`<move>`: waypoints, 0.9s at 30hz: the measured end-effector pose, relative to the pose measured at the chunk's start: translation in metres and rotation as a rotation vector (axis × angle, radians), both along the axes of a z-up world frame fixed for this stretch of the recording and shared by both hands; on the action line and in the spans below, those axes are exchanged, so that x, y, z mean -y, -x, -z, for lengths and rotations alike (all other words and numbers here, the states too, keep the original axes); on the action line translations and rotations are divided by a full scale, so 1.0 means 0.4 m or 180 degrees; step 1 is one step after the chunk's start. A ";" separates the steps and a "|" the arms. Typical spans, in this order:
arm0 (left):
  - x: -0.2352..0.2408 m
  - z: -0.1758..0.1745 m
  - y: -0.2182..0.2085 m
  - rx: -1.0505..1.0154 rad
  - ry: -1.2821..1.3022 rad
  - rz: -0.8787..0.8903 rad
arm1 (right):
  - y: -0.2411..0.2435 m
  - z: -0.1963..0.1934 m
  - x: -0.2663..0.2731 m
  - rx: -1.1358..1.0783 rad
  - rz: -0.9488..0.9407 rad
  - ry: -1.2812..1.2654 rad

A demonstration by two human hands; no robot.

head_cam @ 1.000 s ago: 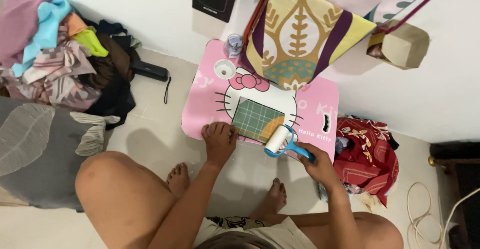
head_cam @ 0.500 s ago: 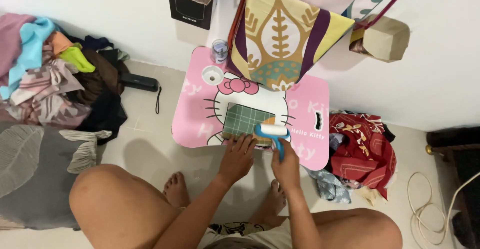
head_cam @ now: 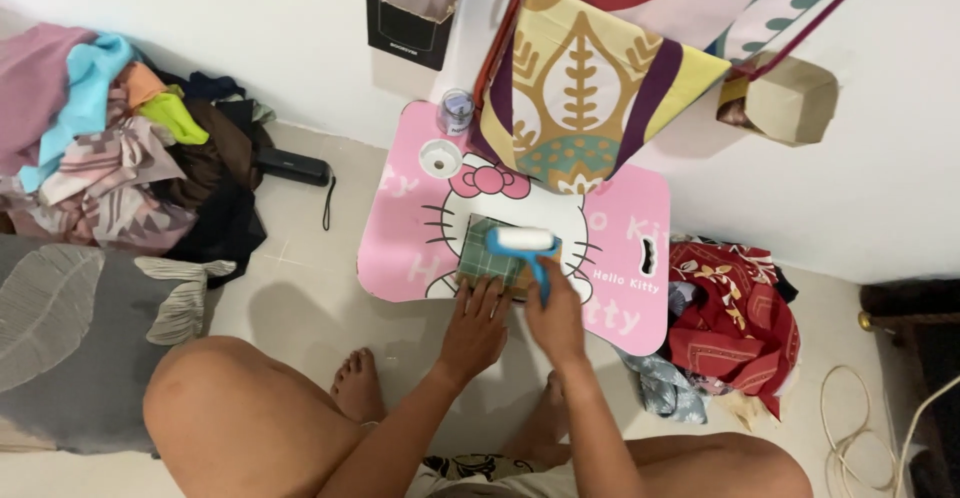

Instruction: The person uses a lint roller on a small patterned fabric item placed on a pink Hello Kitty board. They then place the item into a clear plastic bag and seal it. Finally, they pick up a larger floral-patterned cloth, unfold it, and fold it neatly.

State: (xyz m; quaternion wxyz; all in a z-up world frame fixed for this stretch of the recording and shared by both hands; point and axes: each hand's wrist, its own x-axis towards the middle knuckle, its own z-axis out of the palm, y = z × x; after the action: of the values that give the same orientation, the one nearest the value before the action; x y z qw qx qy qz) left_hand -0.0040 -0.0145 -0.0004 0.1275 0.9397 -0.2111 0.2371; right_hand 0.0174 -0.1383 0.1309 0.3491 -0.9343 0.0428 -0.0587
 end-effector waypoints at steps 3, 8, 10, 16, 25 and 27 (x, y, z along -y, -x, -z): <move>-0.002 0.012 -0.004 0.0033 0.0105 0.0024 | 0.001 0.068 -0.059 -0.0045 -0.0184 0.0482; 0.004 0.035 -0.006 -0.0099 0.0110 0.0086 | -0.089 0.117 -0.071 -0.0196 -0.0255 0.0669; 0.003 0.025 -0.008 -0.0159 0.0113 0.0106 | -0.140 0.129 -0.056 -0.0216 -0.0315 0.0699; -0.029 -0.007 -0.020 0.0064 0.0699 0.0010 | -0.170 0.005 0.021 -0.0167 -0.0322 -0.0011; -0.091 0.006 -0.053 0.0266 0.0955 -0.0292 | -0.092 -0.021 0.229 -0.0577 -0.0860 -0.0206; -0.094 0.010 -0.053 0.0327 0.0921 -0.0324 | -0.079 -0.008 0.277 -0.0671 -0.0862 -0.0221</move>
State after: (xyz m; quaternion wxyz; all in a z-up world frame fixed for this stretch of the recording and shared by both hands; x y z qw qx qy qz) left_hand 0.0173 0.0230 -0.0045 0.2384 0.9076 -0.1330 0.3189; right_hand 0.0490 -0.2489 0.1342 0.3794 -0.9199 -0.0451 0.0887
